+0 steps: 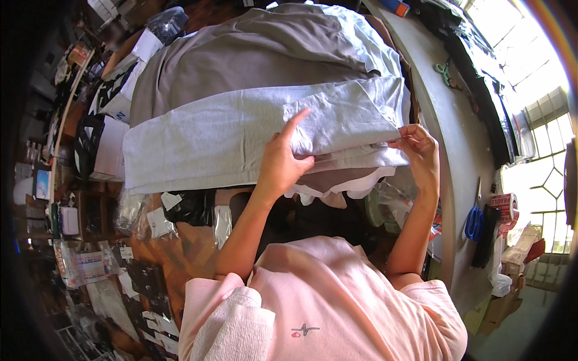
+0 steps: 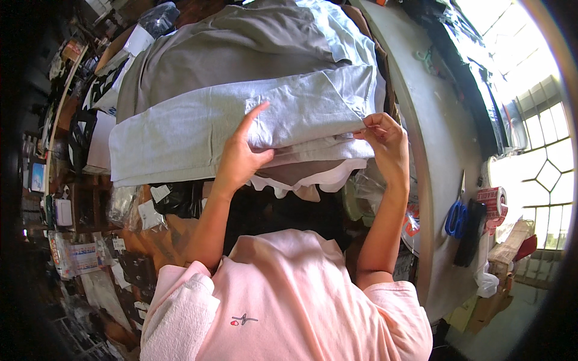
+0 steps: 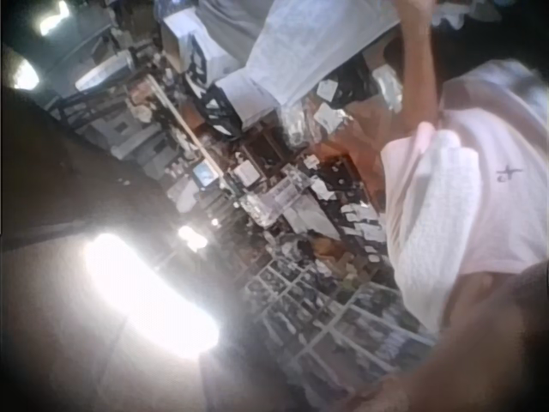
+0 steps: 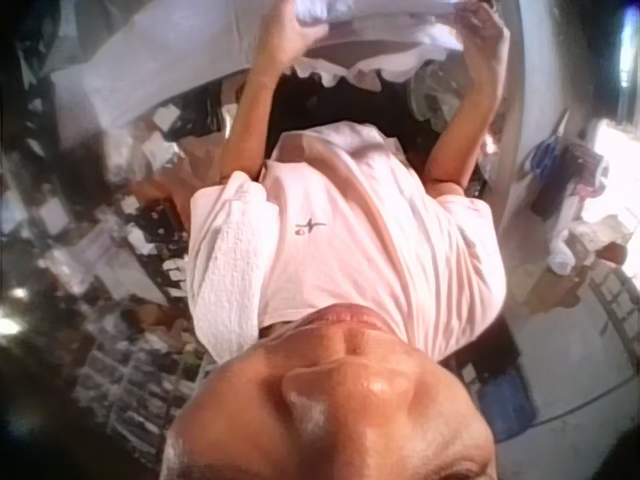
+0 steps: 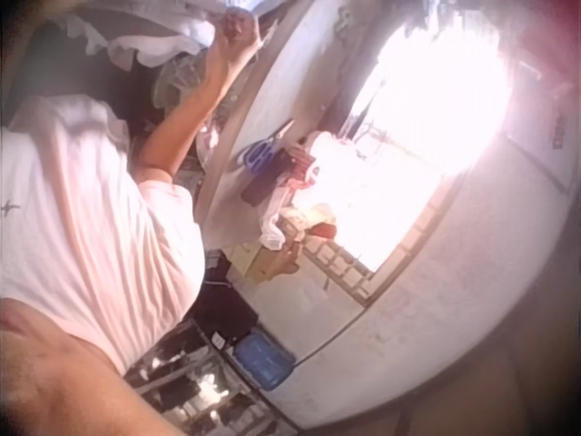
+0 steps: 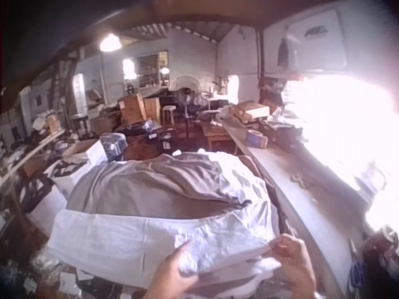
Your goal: The person folds a white t-shirt and places it into a clear plastic bag, then repeats the process with a gray t-shirt. Each shirt is folded neatly and sealed inside a bag on a cluttered work table.
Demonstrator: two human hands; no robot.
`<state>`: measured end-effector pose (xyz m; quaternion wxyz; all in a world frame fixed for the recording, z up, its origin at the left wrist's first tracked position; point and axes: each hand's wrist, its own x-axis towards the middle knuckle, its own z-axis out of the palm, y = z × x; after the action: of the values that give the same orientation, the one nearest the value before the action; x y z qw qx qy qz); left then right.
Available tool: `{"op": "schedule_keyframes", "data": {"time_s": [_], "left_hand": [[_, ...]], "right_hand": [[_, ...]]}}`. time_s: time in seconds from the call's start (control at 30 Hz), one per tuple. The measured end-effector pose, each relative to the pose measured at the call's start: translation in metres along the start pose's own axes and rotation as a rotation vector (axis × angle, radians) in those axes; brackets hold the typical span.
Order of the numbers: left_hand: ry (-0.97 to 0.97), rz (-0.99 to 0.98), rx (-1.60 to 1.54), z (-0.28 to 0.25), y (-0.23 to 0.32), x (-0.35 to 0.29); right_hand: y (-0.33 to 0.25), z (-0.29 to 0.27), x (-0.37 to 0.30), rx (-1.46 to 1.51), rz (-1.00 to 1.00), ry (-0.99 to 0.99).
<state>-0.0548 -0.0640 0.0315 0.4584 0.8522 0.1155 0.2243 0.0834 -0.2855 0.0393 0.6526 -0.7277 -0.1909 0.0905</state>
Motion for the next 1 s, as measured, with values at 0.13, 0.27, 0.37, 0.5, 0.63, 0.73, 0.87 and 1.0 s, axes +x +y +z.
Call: {"op": "schedule_keyframes", "data": {"time_s": [0.13, 0.27, 0.37, 0.5, 0.63, 0.73, 0.87, 1.0], "left_hand": [[-0.027, 0.006, 0.381, 0.008, -0.009, -0.012], [-0.094, -0.042, 0.321, -0.009, -0.007, -0.012], [0.026, -0.105, 0.111, -0.009, -0.011, 0.003], [0.351, -0.031, 0.121, 0.019, -0.018, 0.018], [0.270, -0.111, 0.206, 0.017, -0.024, 0.010], [0.277, -0.162, 0.357, 0.015, -0.019, 0.007], [0.168, 0.233, 0.612, 0.025, -0.013, 0.037], [-0.029, 0.075, 0.731, 0.028, -0.046, 0.054]], "right_hand": [[0.012, -0.011, -0.001, -0.354, 0.040, -0.036], [0.009, -0.009, 0.006, -0.746, 0.059, 0.057], [-0.022, 0.026, 0.019, -0.822, -0.020, 0.248], [-0.002, 0.068, 0.051, -0.992, -0.171, 0.203], [0.005, 0.080, 0.052, -1.088, -0.115, 0.220], [-0.003, 0.085, 0.051, -1.130, -0.099, 0.216], [-0.004, 0.097, 0.061, -1.108, -0.427, 0.187], [0.032, 0.092, 0.077, -1.240, -0.200, -0.071]]}}
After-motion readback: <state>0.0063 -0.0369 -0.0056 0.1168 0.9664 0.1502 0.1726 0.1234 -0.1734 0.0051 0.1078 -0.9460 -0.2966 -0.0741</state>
